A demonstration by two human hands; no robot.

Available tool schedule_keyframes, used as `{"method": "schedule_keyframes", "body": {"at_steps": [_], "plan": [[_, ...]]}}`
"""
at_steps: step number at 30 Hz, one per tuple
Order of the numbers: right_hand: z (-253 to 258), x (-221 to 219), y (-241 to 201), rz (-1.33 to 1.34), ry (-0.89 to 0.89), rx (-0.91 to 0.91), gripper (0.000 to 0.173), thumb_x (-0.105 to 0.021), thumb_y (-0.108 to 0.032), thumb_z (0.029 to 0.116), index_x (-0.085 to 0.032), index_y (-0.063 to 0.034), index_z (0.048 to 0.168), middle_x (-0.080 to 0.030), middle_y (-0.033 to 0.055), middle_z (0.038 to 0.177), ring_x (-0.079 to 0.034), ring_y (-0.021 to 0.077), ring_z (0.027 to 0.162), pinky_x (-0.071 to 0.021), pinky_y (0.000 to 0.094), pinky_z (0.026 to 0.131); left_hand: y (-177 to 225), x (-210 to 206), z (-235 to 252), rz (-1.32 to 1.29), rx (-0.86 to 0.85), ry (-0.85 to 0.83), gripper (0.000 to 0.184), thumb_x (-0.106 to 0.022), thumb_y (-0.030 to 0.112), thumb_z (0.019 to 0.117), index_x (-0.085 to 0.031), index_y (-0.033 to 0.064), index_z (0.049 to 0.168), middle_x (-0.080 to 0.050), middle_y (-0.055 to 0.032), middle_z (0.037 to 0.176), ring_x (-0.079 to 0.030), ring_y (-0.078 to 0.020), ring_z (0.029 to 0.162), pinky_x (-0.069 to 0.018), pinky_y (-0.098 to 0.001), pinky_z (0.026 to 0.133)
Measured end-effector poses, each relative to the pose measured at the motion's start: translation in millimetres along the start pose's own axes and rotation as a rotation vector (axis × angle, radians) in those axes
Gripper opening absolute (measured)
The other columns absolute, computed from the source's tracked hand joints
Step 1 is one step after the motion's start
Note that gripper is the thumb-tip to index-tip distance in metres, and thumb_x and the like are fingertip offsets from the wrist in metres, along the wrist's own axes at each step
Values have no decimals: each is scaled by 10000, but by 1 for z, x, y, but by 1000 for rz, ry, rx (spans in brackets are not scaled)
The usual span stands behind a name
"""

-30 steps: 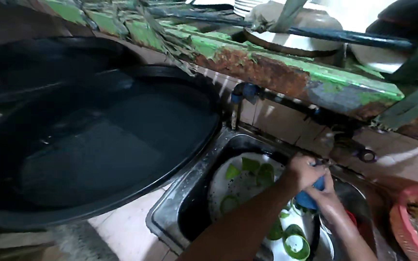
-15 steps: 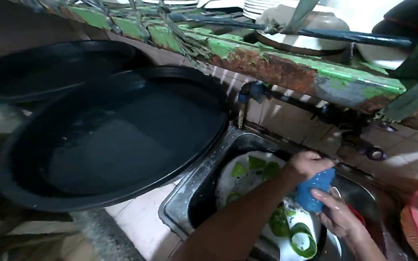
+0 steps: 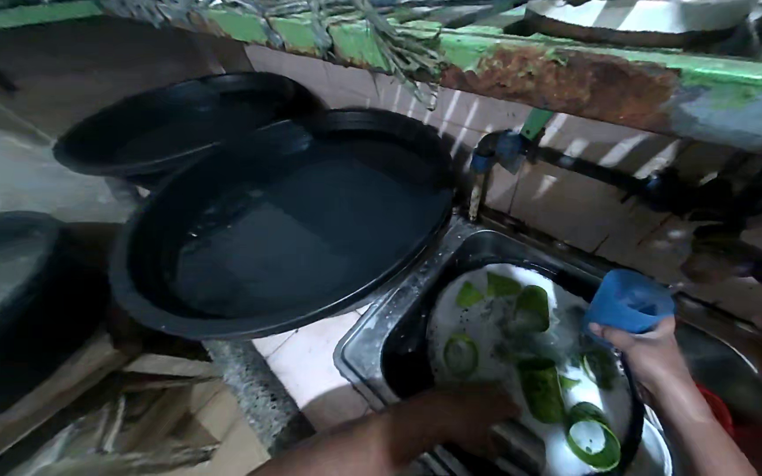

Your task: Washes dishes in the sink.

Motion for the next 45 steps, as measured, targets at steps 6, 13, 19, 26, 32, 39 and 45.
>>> {"method": "schedule_keyframes", "body": {"at_steps": [6,13,19,26,32,39,45], "plan": [[9,0,2,-8,-34,4,1077,-871,7,683,-255,-72,1563,-554,201,1382,-615,259,1207,-558,457,976,-6,8,-2,-35,57,74,667,-838,197,833,-562,97,1431,-556,-198,1424,-497,-415,1345,-434,-604,1095],[-2,11,-13,137,-30,42,1056,-817,-82,655,-244,-106,1542,-575,119,1332,-647,157,1139,-595,354,897,13,121,-14,-46,306,447,545,-766,242,893,-602,129,1401,-563,-153,1423,-478,-368,1363,-449,-569,1082],[8,34,-30,-530,-117,12,950,-906,-140,748,-367,-60,1526,-613,297,1271,-622,449,1148,-484,680,955,31,159,35,24,128,649,365,-752,219,917,-698,173,1275,-605,-108,1323,-543,-319,1256,-498,-515,1012],[-65,64,-132,-1042,-110,685,551,-773,-382,853,-659,-275,1382,-678,222,1207,-647,492,1068,-521,696,840,76,132,116,0,-9,607,425,-775,234,882,-686,34,1246,-644,-159,1328,-580,-308,1274,-444,-501,1112],[-111,125,-130,-1186,19,499,586,-828,-124,793,-652,-118,1352,-562,283,1401,-520,587,1240,-497,703,918,85,130,140,-674,23,472,371,-573,160,1043,-588,11,1382,-598,-215,1377,-599,-306,1235,-488,-476,1036],[-185,182,-140,-977,67,522,521,-753,-289,912,-651,-70,1373,-554,323,1398,-524,565,1258,-429,676,1046,83,125,126,-1429,210,603,522,-563,381,1054,-487,67,1463,-515,-195,1458,-535,-354,1291,-494,-571,970],[-268,228,-270,-846,316,847,503,-774,-257,899,-602,39,1268,-539,319,1408,-540,393,1315,-480,514,1065,129,156,119,-284,115,605,402,-540,321,1056,-667,-11,1244,-582,-220,1386,-557,-352,1306,-436,-526,1110]]}}
Point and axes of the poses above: each hand's wrist, its own z-axis towards the middle knuckle, its own x-axis out of the back of the hand, y = z × x, the point moved 4 cm from there along z, towards the middle knuckle
